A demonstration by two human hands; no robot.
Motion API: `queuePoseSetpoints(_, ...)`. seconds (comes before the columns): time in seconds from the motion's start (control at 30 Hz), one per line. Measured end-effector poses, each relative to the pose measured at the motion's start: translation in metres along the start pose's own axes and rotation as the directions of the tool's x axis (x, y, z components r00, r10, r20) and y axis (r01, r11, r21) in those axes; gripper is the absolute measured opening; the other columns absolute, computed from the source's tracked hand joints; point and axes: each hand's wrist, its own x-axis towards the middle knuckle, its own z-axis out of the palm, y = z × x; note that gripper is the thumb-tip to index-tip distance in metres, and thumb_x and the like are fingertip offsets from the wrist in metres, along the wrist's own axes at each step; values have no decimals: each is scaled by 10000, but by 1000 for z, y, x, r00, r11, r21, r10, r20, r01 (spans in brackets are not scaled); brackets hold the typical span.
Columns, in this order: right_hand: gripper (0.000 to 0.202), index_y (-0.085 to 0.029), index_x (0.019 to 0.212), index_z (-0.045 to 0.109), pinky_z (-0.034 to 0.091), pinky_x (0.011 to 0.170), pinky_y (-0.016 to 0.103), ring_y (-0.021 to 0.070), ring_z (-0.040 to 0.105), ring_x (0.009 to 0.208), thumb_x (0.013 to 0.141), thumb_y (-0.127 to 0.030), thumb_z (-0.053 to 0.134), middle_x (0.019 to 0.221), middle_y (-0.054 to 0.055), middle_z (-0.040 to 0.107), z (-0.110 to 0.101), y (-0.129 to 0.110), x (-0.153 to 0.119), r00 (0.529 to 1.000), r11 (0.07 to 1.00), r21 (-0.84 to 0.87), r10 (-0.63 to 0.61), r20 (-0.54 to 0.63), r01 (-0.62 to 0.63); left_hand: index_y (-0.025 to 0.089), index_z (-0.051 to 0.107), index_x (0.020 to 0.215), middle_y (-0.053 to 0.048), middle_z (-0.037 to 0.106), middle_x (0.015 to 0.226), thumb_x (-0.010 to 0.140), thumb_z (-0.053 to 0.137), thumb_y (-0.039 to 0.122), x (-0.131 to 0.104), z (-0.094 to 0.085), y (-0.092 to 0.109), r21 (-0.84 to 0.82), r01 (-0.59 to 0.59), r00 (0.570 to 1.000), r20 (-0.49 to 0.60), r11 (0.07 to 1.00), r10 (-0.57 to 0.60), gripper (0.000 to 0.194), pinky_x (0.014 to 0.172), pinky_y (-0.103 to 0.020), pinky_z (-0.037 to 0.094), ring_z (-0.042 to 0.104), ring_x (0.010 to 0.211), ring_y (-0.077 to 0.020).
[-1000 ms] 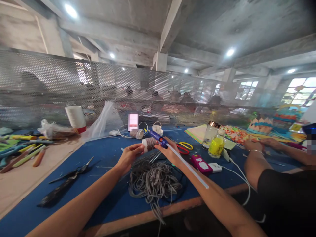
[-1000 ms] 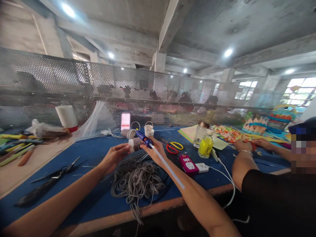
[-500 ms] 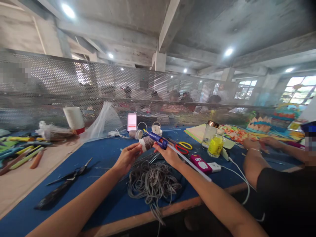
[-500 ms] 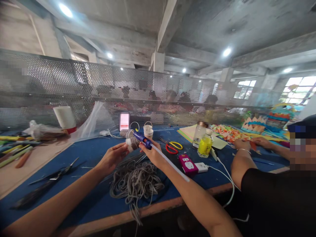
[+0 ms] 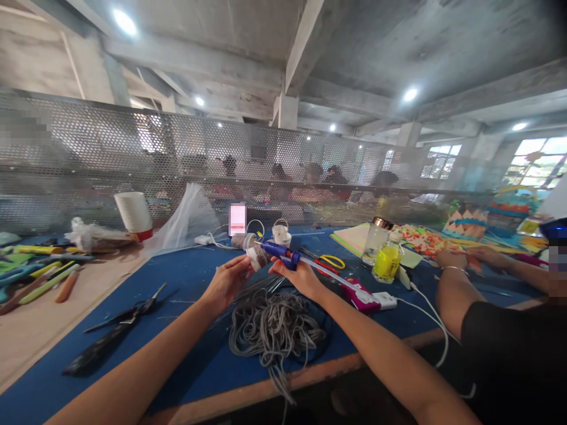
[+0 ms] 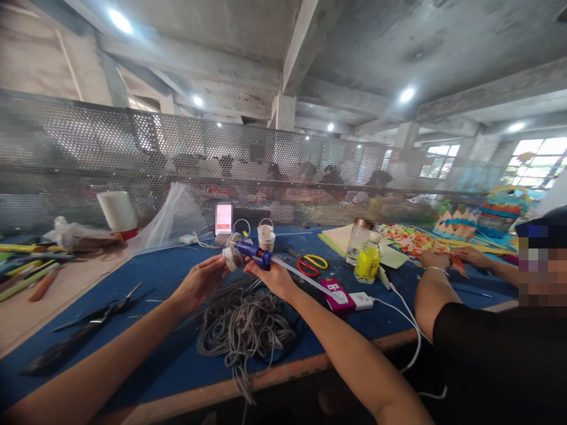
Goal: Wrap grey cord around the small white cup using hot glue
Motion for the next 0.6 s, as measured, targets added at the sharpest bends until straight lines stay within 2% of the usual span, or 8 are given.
queuePoseSetpoints(0.1, 367, -195, 1037, 612, 561, 795, 332, 168, 682, 750, 781, -454, 654, 804, 2, 681, 3, 0, 0, 998, 991, 117, 55, 40, -59, 145, 739, 911, -62, 726, 926, 682, 774, 206, 1, -1, 0, 11, -24, 1000, 4, 1000, 24, 240, 786, -222, 503, 641, 838, -141)
queuePoseSetpoints(0.27, 364, -178, 994, 619, 560, 650, 271, 122, 638, 605, 774, -466, 650, 715, -13, 636, 1, -3, 0, 995, 994, 38, 99, -3, -99, 143, 746, 869, -61, 730, 883, 623, 816, 252, 5, -4, 1, 53, -57, 996, -62, 997, 60, 278, 759, -235, 496, 640, 805, -147)
queuePoseSetpoints(0.43, 333, -171, 932, 654, 509, 547, 226, 88, 564, 513, 776, -465, 645, 693, -14, 620, 0, -10, -3, 998, 992, -126, 17, -59, -24, 144, 749, 876, -71, 733, 888, 596, 829, 317, 6, -8, 2, 188, -137, 986, -64, 973, 151, 339, 813, -294, 482, 633, 820, -178)
queuePoseSetpoints(0.6, 303, -187, 969, 653, 516, 648, 243, 108, 606, 612, 798, -436, 633, 867, 16, 671, 2, -20, -6, 991, 984, -147, -110, -71, 99, 162, 749, 912, -72, 734, 949, 636, 796, 370, 6, -9, -2, 305, -154, 986, -11, 940, 165, 348, 868, -321, 458, 633, 883, -209)
